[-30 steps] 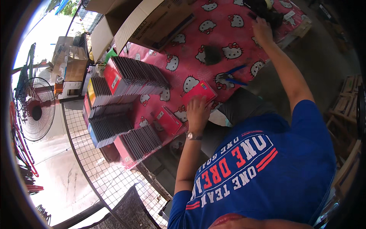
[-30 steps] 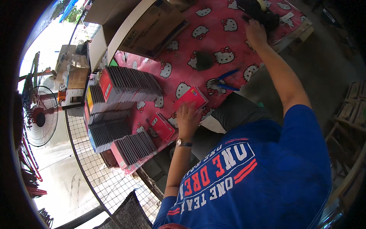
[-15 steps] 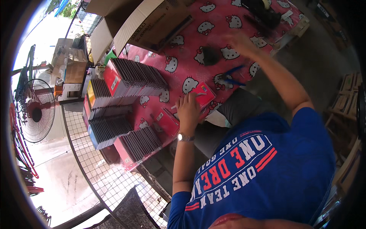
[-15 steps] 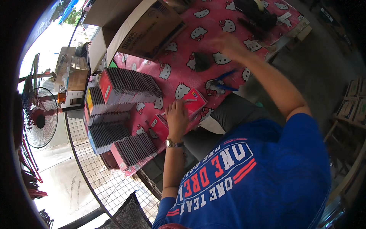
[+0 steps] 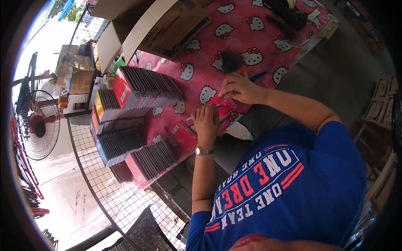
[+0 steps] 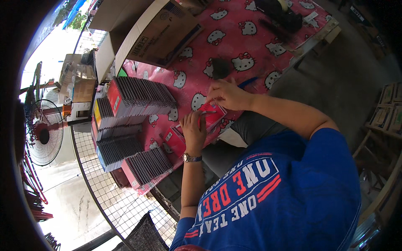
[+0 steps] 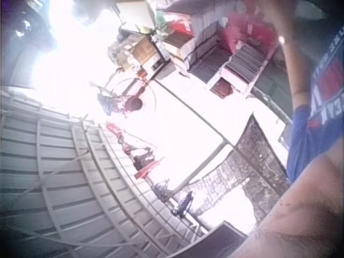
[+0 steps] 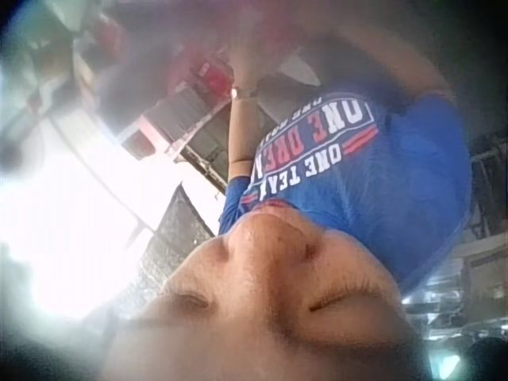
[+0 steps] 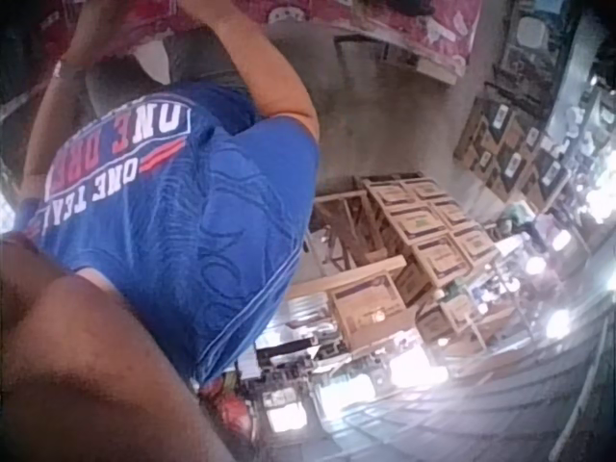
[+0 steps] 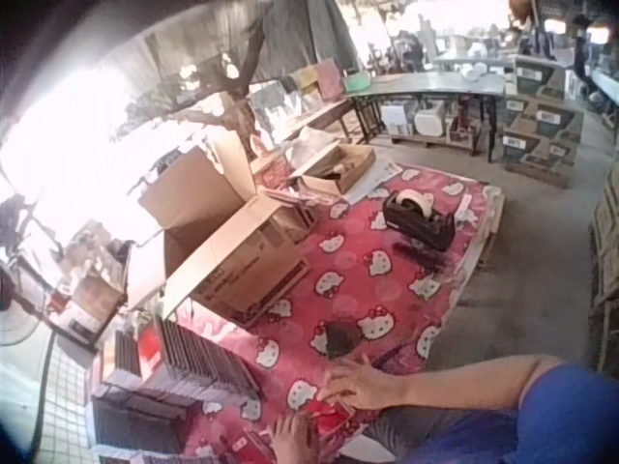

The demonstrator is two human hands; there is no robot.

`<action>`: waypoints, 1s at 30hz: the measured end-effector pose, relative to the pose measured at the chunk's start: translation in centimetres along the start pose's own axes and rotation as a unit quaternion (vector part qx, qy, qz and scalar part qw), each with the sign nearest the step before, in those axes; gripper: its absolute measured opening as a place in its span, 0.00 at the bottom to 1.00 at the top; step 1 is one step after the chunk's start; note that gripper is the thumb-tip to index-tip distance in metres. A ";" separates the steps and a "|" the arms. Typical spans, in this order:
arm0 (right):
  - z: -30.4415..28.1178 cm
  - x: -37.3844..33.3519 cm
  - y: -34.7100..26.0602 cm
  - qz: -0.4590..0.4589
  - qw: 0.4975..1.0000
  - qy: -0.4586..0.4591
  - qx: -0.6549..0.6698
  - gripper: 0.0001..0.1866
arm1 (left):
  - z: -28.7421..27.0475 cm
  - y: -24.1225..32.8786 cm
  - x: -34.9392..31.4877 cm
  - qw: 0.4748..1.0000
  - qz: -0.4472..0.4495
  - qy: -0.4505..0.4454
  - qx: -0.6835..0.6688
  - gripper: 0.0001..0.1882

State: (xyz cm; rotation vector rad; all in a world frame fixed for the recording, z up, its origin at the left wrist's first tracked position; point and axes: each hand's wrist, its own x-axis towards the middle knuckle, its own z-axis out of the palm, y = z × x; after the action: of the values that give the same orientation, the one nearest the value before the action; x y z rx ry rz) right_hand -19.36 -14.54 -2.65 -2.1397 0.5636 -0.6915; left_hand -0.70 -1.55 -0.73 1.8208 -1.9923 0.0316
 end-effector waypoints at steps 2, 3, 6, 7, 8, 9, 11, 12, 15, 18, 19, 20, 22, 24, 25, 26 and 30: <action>0.0 -0.2 -0.1 -0.004 1.000 0.012 0.000 0.07 | 0.0 0.0 0.0 1.000 -0.006 -0.006 -0.002 0.08; 0.0 -0.3 -0.1 -0.008 1.000 0.024 0.000 0.07 | 0.0 -0.1 0.0 1.000 -0.006 -0.006 -0.002 0.08; 0.2 -0.3 -0.4 0.018 1.000 -0.001 0.022 0.08 | 0.0 -0.2 0.0 1.000 -0.005 0.000 -0.008 0.08; 0.1 -0.4 -0.4 0.018 1.000 -0.001 0.023 0.08 | 0.1 -0.2 0.0 1.000 -0.007 -0.002 -0.008 0.09; -0.1 -0.5 -0.5 -0.001 1.000 -0.015 0.023 0.08 | 0.0 -0.2 0.0 1.000 -0.009 -0.003 -0.009 0.09; -0.3 -0.7 -0.5 -0.020 0.999 -0.028 0.023 0.08 | 0.0 -0.2 0.0 1.000 -0.008 -0.003 -0.009 0.09; -0.5 -0.4 0.2 0.022 0.990 -0.075 0.116 0.10 | 0.0 -0.2 0.2 1.000 -0.009 -0.020 -0.008 0.11; -0.7 -0.3 0.3 0.064 0.969 -0.121 0.207 0.12 | 0.1 -0.1 0.3 1.000 -0.007 -0.019 -0.008 0.11; -1.4 -0.1 -2.3 0.060 0.989 -0.106 0.081 0.16 | 0.4 0.5 0.2 1.000 0.013 0.015 0.004 0.15; -2.1 0.6 -3.4 0.042 0.989 -0.126 0.060 0.19 | 0.2 0.9 0.3 0.999 0.022 -0.012 0.040 0.16; -2.4 0.7 -4.0 0.042 0.989 -0.126 0.059 0.19 | 0.1 0.9 0.2 0.999 0.018 -0.020 0.038 0.16; -2.8 0.8 -5.2 0.070 0.983 -0.171 0.006 0.20 | 0.1 1.0 0.2 0.999 0.013 -0.030 0.036 0.16; -2.7 1.1 -5.4 0.098 0.970 -0.216 -0.046 0.20 | -0.1 1.1 0.1 0.999 0.014 -0.025 0.024 0.15; -2.1 1.8 -3.8 0.066 0.971 -0.228 0.012 0.22 | -0.2 1.2 0.1 1.000 0.019 -0.021 0.013 0.14; -2.2 2.8 -2.7 0.066 0.972 -0.227 0.012 0.22 | -0.2 1.0 0.0 1.000 0.013 -0.021 -0.001 0.14; -2.6 4.1 -0.8 0.097 0.975 -0.201 0.023 0.24 | -0.1 0.8 -0.1 1.000 0.009 -0.023 -0.016 0.13; -4.4 6.3 7.6 -0.087 0.911 -0.017 -0.402 0.24 | 0.2 0.1 -0.2 0.999 0.018 -0.047 -0.004 0.13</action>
State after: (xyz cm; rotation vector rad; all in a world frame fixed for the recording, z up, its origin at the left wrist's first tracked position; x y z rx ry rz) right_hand -18.69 -25.14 -4.65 -2.9947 0.7289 -0.5627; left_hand -0.83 -1.42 -1.01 1.8133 -2.0867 -0.0519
